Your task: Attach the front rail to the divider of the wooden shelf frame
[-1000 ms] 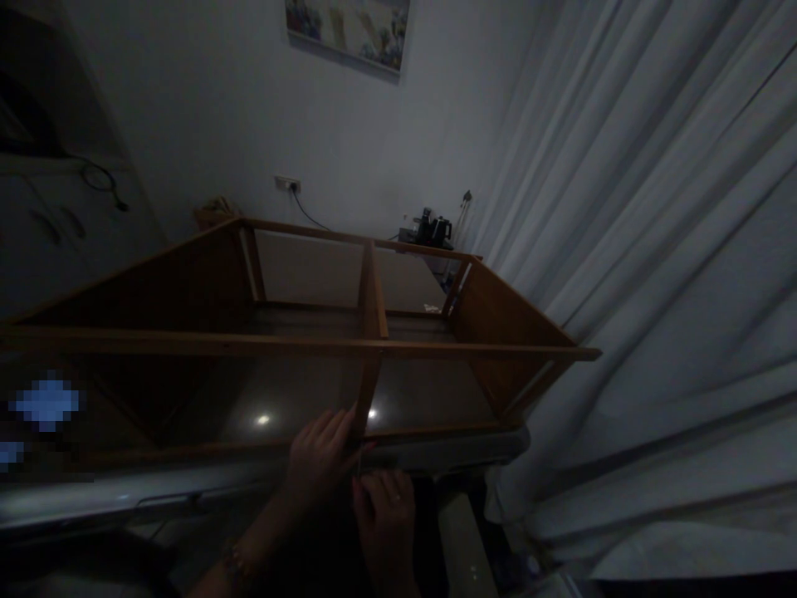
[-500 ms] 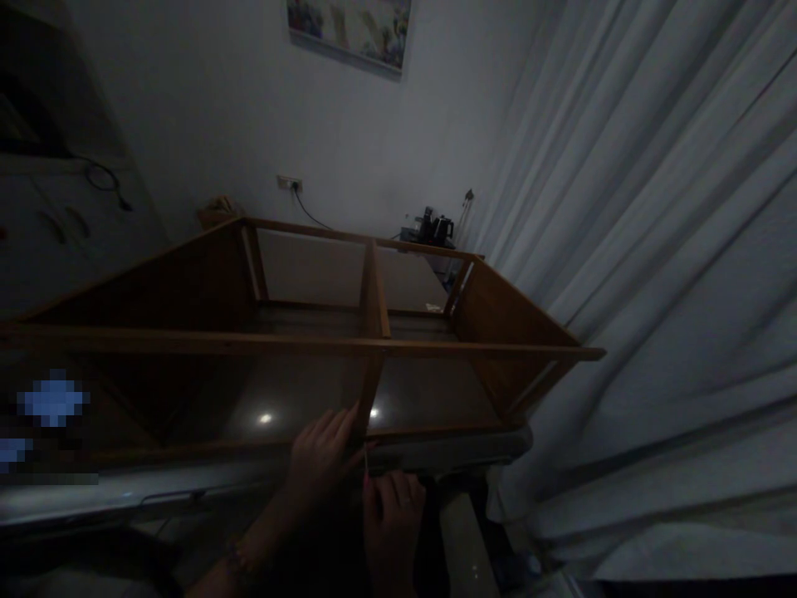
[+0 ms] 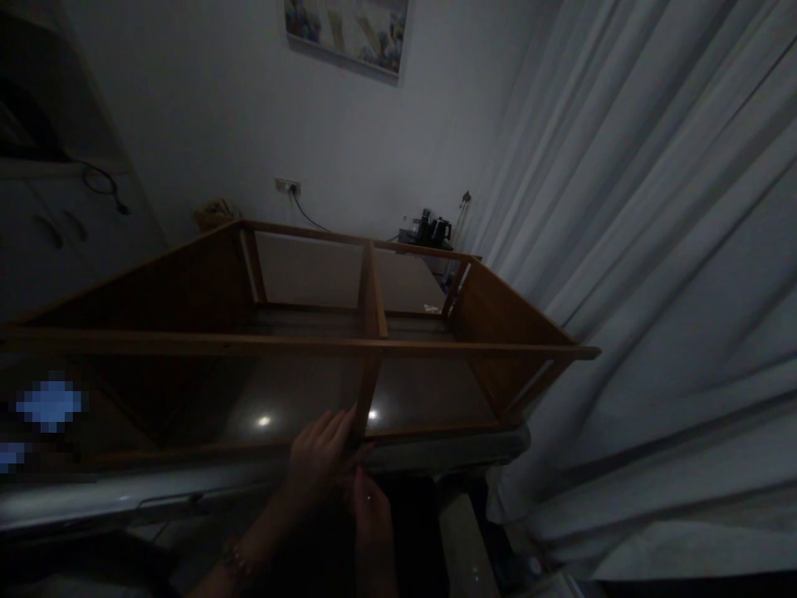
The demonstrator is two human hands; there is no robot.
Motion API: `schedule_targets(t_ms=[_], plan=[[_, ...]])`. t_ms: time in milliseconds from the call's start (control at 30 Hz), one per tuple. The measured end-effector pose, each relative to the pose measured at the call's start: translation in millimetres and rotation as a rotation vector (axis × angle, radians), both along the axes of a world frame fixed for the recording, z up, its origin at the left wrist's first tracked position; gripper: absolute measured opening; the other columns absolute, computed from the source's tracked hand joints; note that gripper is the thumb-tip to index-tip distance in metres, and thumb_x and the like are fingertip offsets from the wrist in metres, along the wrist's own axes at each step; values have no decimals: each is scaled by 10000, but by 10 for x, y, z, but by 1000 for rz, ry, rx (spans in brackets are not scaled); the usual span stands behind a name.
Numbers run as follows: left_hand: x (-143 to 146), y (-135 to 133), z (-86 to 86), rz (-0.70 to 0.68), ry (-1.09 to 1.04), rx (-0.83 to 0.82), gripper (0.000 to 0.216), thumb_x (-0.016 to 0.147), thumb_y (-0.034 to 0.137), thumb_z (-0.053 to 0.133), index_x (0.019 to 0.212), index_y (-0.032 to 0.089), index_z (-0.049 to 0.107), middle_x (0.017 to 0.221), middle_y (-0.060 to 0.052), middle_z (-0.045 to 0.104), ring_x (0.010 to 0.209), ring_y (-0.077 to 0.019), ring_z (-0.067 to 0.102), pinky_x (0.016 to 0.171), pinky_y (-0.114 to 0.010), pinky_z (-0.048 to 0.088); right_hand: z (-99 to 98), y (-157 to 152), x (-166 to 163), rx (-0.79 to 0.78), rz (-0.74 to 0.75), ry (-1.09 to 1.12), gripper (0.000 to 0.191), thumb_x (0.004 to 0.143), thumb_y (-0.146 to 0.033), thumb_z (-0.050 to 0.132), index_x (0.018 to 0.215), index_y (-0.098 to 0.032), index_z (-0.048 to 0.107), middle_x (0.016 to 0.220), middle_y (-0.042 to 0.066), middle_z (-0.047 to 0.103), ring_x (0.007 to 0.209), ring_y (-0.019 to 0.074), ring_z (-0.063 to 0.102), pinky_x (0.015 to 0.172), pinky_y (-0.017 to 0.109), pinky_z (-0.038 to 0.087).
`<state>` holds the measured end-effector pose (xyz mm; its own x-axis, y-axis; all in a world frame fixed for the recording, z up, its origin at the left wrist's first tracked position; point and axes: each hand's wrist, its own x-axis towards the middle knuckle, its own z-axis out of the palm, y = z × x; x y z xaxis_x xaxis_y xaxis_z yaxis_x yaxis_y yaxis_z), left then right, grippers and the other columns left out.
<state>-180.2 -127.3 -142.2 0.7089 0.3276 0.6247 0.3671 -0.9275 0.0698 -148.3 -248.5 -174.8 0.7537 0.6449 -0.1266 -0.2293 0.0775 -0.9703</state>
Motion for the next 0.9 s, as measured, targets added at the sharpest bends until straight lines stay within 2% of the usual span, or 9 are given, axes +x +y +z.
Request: schedule_targets(t_ms=[100, 200, 300, 400, 600, 700, 900], plan=[[-2, -4, 2, 4, 0, 10, 570, 845, 458, 532, 1322, 167, 417, 980, -65, 670, 882, -212, 598, 701, -312, 445, -7, -40, 12, -77, -160, -264, 410, 842, -543, 492, 883, -173, 663, 824, 68, 693, 735, 190, 647, 643, 284, 519], [2, -1, -24, 19, -22, 38, 562, 841, 431, 546, 1317, 159, 422, 1004, -68, 673, 910, -225, 599, 716, -323, 447, 14, -111, 64, -160, -289, -648, 285, 861, -413, 532, 1027, -194, 608, 922, 68, 678, 792, 176, 642, 692, 276, 522], [5, -1, -40, 13, -16, 39, 558, 826, 385, 579, 1311, 152, 429, 1018, -68, 670, 906, -226, 601, 712, -326, 452, 52, -182, 140, -181, -212, -1035, 288, 833, -333, 598, 1103, -233, 574, 985, 59, 655, 866, 188, 625, 751, 311, 519], [1, -1, -36, 2, 2, 18, 554, 810, 369, 604, 1295, 153, 445, 999, -60, 671, 880, -217, 601, 713, -324, 455, 89, -218, 189, -207, -118, -1237, 208, 852, -288, 585, 1059, -274, 610, 1005, 40, 644, 932, 188, 604, 808, 328, 504], [-5, 4, -45, -1, -17, 15, 546, 831, 396, 568, 1304, 154, 440, 1008, -69, 667, 915, -219, 597, 738, -320, 456, 153, -154, 167, -166, -146, -1188, 109, 883, -237, 535, 920, -247, 638, 911, 27, 650, 865, 161, 607, 770, 286, 503], [-8, 5, -43, 20, -5, 21, 509, 848, 389, 536, 1301, 174, 448, 999, -73, 668, 905, -219, 599, 715, -314, 458, 196, -102, 134, -124, -200, -1071, 136, 891, -244, 498, 851, -228, 627, 844, 30, 652, 805, 158, 618, 723, 271, 507], [-10, -3, -15, -4, -2, -1, 515, 843, 414, 539, 1292, 176, 458, 998, -77, 662, 908, -224, 593, 738, -318, 457, 171, -73, 90, -84, -260, -599, 282, 939, -351, 383, 1125, -201, 532, 981, 68, 668, 810, 157, 650, 687, 259, 526]])
